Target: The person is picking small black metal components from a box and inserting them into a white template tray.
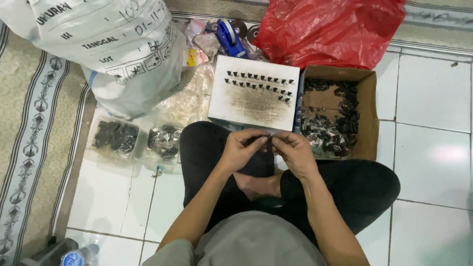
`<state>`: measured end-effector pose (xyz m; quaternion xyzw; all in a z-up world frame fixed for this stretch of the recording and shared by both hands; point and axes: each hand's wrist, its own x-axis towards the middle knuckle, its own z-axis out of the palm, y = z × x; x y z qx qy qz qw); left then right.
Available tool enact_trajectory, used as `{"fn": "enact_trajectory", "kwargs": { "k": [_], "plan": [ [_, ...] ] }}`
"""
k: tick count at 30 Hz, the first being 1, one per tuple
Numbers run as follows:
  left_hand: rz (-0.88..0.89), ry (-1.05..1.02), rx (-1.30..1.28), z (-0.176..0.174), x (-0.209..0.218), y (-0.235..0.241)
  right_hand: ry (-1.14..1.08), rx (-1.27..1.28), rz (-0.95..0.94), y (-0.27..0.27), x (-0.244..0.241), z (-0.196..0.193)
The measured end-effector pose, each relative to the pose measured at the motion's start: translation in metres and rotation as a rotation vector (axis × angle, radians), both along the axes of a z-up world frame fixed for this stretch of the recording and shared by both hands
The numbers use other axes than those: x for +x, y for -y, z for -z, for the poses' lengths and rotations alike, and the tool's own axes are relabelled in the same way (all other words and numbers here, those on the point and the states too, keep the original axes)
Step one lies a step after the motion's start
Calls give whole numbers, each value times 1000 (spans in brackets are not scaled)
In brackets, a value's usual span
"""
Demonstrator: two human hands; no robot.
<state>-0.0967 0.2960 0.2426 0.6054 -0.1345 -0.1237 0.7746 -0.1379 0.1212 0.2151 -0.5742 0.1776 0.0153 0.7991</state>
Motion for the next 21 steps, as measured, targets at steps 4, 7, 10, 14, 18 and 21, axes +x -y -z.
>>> {"fn": "enact_trajectory", "kwargs": {
  "k": [4, 7, 10, 14, 18, 21],
  "plan": [
    [2, -46, -14, 8, -1, 4, -19, 27, 13, 3, -5, 1],
    [8, -40, -11, 17, 2, 7, -45, 30, -7, 5, -4, 6],
    [21, -46, -27, 23, 1, 8, -33, 9, -10, -2, -5, 10],
    [-24, -125, 3, 39, 4, 10, 11, -139, 25, -11, 1, 15],
    [-41, -358, -32, 73, 20, 17, 95, -456, -23, -14, 12, 10],
    [-1, -445, -205, 90, 35, 25, 303, -786, -151, 3, 28, 16]
  ]
}}
